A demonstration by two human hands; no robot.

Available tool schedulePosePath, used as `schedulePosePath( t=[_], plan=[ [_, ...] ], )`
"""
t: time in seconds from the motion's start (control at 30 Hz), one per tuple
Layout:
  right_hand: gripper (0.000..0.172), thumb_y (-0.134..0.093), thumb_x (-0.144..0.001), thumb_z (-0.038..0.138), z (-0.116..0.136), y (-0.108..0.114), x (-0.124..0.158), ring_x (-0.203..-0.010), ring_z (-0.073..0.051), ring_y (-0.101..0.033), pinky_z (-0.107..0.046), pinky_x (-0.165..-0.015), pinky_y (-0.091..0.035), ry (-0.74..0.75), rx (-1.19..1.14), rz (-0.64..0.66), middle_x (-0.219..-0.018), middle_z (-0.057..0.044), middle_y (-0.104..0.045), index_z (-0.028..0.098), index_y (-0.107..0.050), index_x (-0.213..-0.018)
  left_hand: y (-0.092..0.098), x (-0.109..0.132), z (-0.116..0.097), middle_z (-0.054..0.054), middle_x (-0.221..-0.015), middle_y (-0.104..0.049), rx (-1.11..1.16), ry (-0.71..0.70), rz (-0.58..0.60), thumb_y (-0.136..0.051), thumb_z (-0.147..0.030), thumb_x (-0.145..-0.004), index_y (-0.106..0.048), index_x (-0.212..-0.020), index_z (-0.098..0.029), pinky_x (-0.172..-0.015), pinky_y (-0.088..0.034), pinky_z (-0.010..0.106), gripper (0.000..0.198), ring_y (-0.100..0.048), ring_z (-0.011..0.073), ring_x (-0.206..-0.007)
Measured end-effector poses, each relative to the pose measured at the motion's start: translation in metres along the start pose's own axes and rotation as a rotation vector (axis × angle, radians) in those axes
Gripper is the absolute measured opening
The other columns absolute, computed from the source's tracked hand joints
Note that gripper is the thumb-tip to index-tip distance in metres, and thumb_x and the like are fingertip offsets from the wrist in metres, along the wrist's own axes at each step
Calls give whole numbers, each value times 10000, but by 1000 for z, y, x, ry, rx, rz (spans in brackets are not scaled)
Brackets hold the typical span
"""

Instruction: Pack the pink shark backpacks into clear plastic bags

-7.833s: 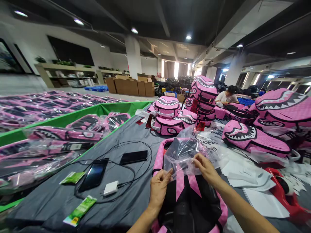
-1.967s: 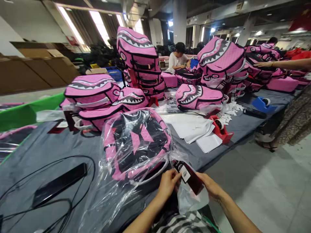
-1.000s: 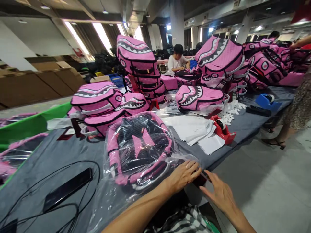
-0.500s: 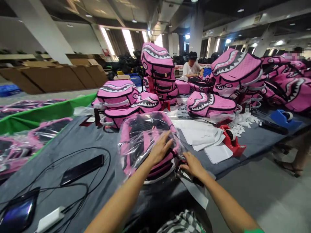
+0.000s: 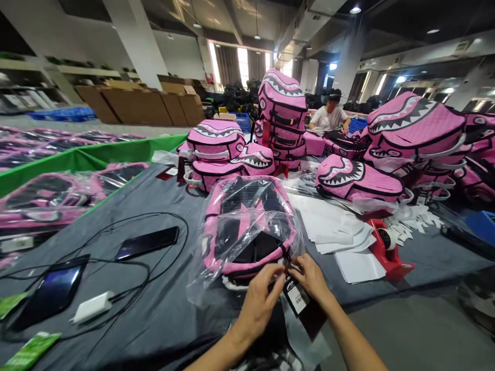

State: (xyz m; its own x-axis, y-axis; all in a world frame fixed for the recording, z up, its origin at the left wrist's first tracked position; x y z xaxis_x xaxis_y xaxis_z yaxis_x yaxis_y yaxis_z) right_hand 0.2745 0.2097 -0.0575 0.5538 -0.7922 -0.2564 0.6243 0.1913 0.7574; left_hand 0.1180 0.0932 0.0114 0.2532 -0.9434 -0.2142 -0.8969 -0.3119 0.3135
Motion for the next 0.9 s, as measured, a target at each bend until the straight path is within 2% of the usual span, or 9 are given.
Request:
schedulePosePath(
  t=[0.1, 0.2, 0.33, 0.43, 0.53, 0.6, 0.7, 0.77, 0.9],
  plan=[
    [317, -450, -973, 454, -11, 4, 1, -679, -191, -590, -291, -658, -461, -98, -148, -78, -738, -21, -613, 222, -575, -797, -17, 34, 24, 88, -1105, -726, -76, -11, 10, -526, -380, -946, -667, -1109, -243, -952, -562, 389, 256, -689, 245, -1041],
    [352, -398, -964, 535, -17, 20, 6, -655, -195, -595, -296, -645, -471, -187, -218, -139, -737, -19, -626, 230, -540, -862, -31, 49, 52, 110, -1275, -693, -144, -32, 43, -519, -377, -959, -621, -1260, -255, -1049, -536, 443, 339, -662, 260, -1183],
    [393, -468, -954, 577, -3, 27, 6, -693, -192, -633, -281, -666, -499, -125, -274, 2, -822, -33, -692, 210, -604, -990, -46, 50, 76, 139, -1485, -565, -159, 26, 20, -539, -403, -941, -522, -1429, -215, -1165, -422, 524, 523, -525, 287, -1382],
    [430, -553, -924, 585, 8, 20, 0, -782, -220, -678, -297, -732, -525, -39, -266, 46, -922, -72, -741, 193, -672, -1056, -51, 39, 77, 131, -1431, -616, -75, 188, -24, -551, -468, -918, -596, -1370, -204, -1168, -414, 495, 526, -559, 291, -1347],
    [457, -573, -914, 591, 14, 11, -9, -872, -244, -688, -320, -814, -524, -6, -250, -6, -997, -98, -751, 184, -706, -1075, -39, 27, 67, 92, -1260, -728, 21, 277, -128, -503, -536, -916, -712, -1209, -226, -1101, -467, 436, 475, -651, 288, -1206],
    [446, -548, -928, 592, 19, 1, -15, -774, -215, -655, -292, -734, -507, -23, -256, 12, -871, -68, -732, 181, -718, -956, -21, 27, 64, 63, -1079, -784, 36, 299, -198, -471, -568, -910, -770, -1046, -246, -991, -521, 393, 460, -703, 281, -1042],
    [406, -534, -919, 520, 32, -16, -21, -635, -164, -546, -257, -620, -434, -26, -253, 53, -679, -20, -622, 180, -658, -734, 11, 41, 72, 51, -911, -791, 3, 333, -324, -478, -586, -872, -786, -902, -257, -879, -537, 358, 452, -709, 272, -892],
    [321, -526, -876, 429, 43, -25, -24, -638, -157, -518, -255, -623, -407, 15, -249, 67, -676, -16, -592, 181, -635, -703, 25, 56, 81, 59, -951, -791, 5, 341, -398, -521, -569, -826, -785, -917, -256, -906, -524, 357, 419, -708, 278, -933],
    [247, -518, -797, 391, 55, -36, -29, -598, -136, -448, -246, -589, -350, 73, -343, 250, -631, 11, -513, 182, -597, -690, 18, 68, 89, 69, -921, -784, 179, 443, -377, -619, -548, -751, -760, -835, -225, -907, -506, 368, 363, -696, 286, -934]
  ],
)
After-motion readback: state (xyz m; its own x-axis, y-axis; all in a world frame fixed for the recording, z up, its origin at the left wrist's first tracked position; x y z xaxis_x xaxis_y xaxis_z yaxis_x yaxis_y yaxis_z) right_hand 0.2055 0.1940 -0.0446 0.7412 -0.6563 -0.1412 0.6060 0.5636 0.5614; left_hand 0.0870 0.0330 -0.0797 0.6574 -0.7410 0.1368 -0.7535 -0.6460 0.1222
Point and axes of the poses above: each hand's wrist, its own x-axis away from the middle knuckle, its own y-axis out of the back of the hand, z = x × y, the point moved 4 cm from there along -x, towards the middle knuckle
